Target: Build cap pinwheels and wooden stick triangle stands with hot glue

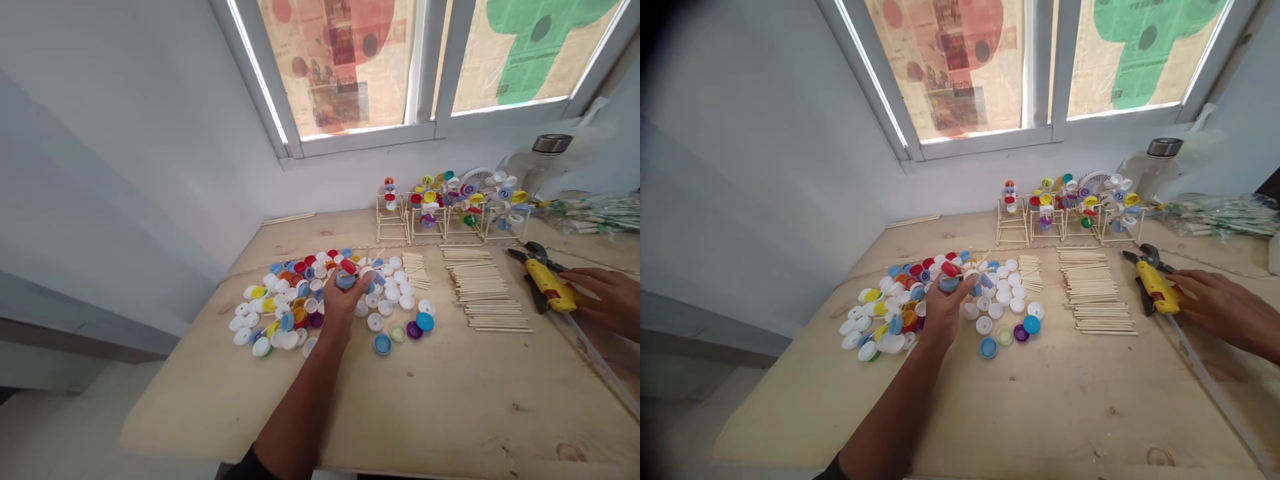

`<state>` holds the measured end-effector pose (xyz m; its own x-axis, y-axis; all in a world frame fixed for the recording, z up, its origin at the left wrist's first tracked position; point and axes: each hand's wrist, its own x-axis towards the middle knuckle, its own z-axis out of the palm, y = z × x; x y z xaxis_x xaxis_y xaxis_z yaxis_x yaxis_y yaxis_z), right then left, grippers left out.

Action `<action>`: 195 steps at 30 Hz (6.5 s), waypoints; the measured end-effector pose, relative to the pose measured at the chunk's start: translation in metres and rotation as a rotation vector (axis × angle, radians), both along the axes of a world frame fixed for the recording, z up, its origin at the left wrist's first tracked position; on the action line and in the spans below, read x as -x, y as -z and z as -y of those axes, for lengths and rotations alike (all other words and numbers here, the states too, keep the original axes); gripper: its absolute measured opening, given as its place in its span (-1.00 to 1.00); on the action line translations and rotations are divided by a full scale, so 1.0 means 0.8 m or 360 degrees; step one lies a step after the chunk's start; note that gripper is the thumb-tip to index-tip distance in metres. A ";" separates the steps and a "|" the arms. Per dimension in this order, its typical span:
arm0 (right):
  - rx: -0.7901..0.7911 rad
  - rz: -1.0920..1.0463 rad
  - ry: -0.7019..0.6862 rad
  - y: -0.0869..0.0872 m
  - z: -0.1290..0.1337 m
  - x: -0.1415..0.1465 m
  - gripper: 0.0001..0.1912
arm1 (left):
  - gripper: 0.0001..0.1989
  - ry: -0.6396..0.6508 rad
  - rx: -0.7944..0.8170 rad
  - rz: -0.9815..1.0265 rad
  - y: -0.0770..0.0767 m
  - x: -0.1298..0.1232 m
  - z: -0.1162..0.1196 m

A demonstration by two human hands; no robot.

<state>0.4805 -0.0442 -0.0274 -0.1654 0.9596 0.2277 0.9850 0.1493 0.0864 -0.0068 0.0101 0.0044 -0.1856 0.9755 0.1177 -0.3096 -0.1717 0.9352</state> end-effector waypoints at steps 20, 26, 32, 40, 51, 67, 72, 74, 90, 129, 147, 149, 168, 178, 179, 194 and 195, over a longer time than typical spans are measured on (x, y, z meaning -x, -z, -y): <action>0.0153 -0.0027 -0.0854 -0.046 -0.006 0.325 -0.73 | -0.66 0.0075 0.0034 0.0035 0.000 0.002 0.000; 0.0144 0.0124 -0.0834 -0.037 -0.010 0.337 -0.78 | -0.66 0.0065 0.0012 0.0130 -0.011 -0.003 0.009; 0.0146 0.0031 -0.0851 -0.039 -0.011 0.336 -0.91 | -0.65 0.0066 -0.0008 0.0139 -0.013 -0.004 0.009; 0.0341 -0.0206 -0.0725 -0.043 0.009 0.322 -0.79 | -0.68 0.0110 -0.0001 0.0107 -0.007 0.001 0.005; 0.0438 -0.0286 -0.0692 -0.043 0.018 0.322 -0.80 | -0.69 0.0117 -0.0032 0.0109 0.000 0.003 0.002; 0.0209 -0.0192 -0.0553 -0.028 0.014 0.371 -0.83 | -0.68 0.0124 -0.0017 0.0137 -0.008 0.000 0.008; 0.0243 -0.0681 -0.0425 -0.042 -0.001 0.360 -0.81 | -0.66 0.0064 0.0013 0.0176 -0.017 -0.004 0.012; 0.0173 -0.0967 -0.0321 -0.053 -0.010 0.359 -0.77 | -0.67 0.0101 0.0024 0.0192 -0.016 -0.003 0.011; 0.0056 -0.2006 -0.0225 -0.044 -0.049 0.379 -0.66 | -0.67 0.0437 0.0108 0.0106 -0.009 0.001 0.010; -0.0534 -0.1049 -0.0732 -0.029 -0.041 0.379 -0.79 | -0.65 0.0549 0.0286 0.0258 -0.004 -0.006 0.009; -0.0707 -0.0932 -0.0726 -0.031 -0.040 0.384 -0.82 | -0.68 0.0562 0.0349 0.0295 -0.007 -0.008 0.012; -0.0730 -0.0919 -0.0729 -0.030 -0.040 0.384 -0.82 | -0.69 0.0556 0.0351 0.0299 -0.007 -0.008 0.013; -0.0703 -0.0890 -0.0722 -0.030 -0.039 0.386 -0.87 | -0.68 0.0543 0.0411 0.0302 -0.008 -0.008 0.014; -0.0628 -0.0974 -0.0689 -0.029 -0.039 0.384 -0.87 | -0.70 0.0533 0.0406 0.0294 -0.007 -0.008 0.014; -0.0623 -0.0977 -0.0690 -0.029 -0.039 0.384 -0.87 | -0.70 0.0531 0.0412 0.0289 -0.007 -0.008 0.014; -0.0611 -0.0957 -0.0692 -0.028 -0.038 0.385 -0.89 | -0.71 0.0523 0.0407 0.0369 -0.015 -0.011 0.021; -0.0617 -0.0953 -0.0689 -0.028 -0.038 0.385 -0.90 | -0.71 0.0521 0.0407 0.0373 -0.015 -0.011 0.020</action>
